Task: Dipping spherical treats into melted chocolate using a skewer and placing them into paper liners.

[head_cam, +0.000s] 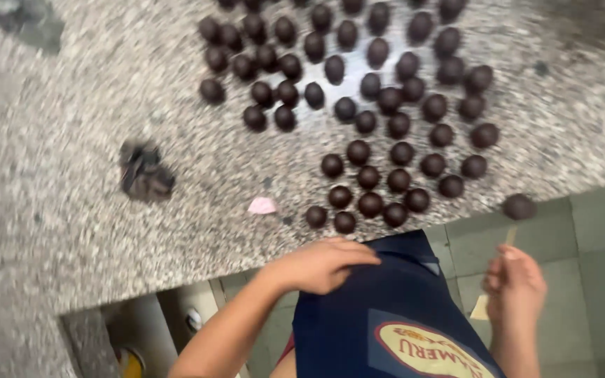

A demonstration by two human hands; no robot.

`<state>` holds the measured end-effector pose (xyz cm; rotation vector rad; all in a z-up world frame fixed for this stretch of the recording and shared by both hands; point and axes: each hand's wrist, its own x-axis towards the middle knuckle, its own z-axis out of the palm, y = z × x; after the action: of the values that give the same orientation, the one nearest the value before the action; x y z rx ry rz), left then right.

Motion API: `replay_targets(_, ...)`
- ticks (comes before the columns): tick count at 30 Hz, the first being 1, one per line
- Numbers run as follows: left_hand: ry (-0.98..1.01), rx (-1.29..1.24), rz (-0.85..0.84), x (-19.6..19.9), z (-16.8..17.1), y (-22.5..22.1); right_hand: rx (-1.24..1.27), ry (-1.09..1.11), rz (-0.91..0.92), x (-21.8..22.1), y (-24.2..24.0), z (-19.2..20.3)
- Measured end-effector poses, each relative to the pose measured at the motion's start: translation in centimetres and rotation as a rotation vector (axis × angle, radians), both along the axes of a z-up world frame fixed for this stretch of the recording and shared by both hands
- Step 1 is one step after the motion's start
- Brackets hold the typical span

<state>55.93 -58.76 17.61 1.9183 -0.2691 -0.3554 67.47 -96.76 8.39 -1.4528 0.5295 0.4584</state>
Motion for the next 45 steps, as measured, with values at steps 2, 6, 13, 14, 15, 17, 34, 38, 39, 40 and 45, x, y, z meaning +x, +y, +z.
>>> replay_targets(2,0.297,-0.096,-0.003,-2.6,2.8,4.2,-0.008,-0.098,-0.010,1.5,-0.4,1.0)
replay_targets(6,0.250,0.142,0.725,-9.1,0.1,9.3,-0.078,-0.227,0.079,4.9,0.2,3.2)
replay_targets(13,-0.105,0.615,0.884,-9.1,-6.2,9.9,0.054,-0.339,0.153,9.8,2.6,6.4)
replay_targets(14,-0.129,0.651,0.895,-8.7,-7.0,9.8,0.070,-0.344,0.161,10.3,2.9,6.9)
replay_targets(15,-0.138,0.640,0.889,-8.9,-7.0,9.5,0.062,-0.354,0.154,10.3,3.1,6.7)
replay_targets(17,-0.200,0.583,1.031,-7.5,-7.1,8.9,-0.011,-0.438,0.171,11.3,2.8,6.8)
replay_targets(34,-0.056,-0.228,1.615,4.8,-4.6,-9.3,-0.611,-0.752,0.470,36.6,0.3,10.3)
replay_targets(38,-0.078,-0.364,1.548,8.6,-4.8,-14.9,-0.897,-1.037,0.619,44.3,0.5,9.4)
replay_targets(39,-0.084,-0.364,1.561,9.1,-5.2,-16.1,-0.890,-1.047,0.628,45.5,1.0,9.6)
replay_targets(40,-0.097,-0.438,1.565,9.5,-5.6,-17.2,-0.941,-1.065,0.683,46.7,1.5,9.9)
replay_targets(45,-0.130,-0.598,1.632,11.3,-7.1,-21.2,-1.103,-1.166,0.819,52.5,3.8,8.1)
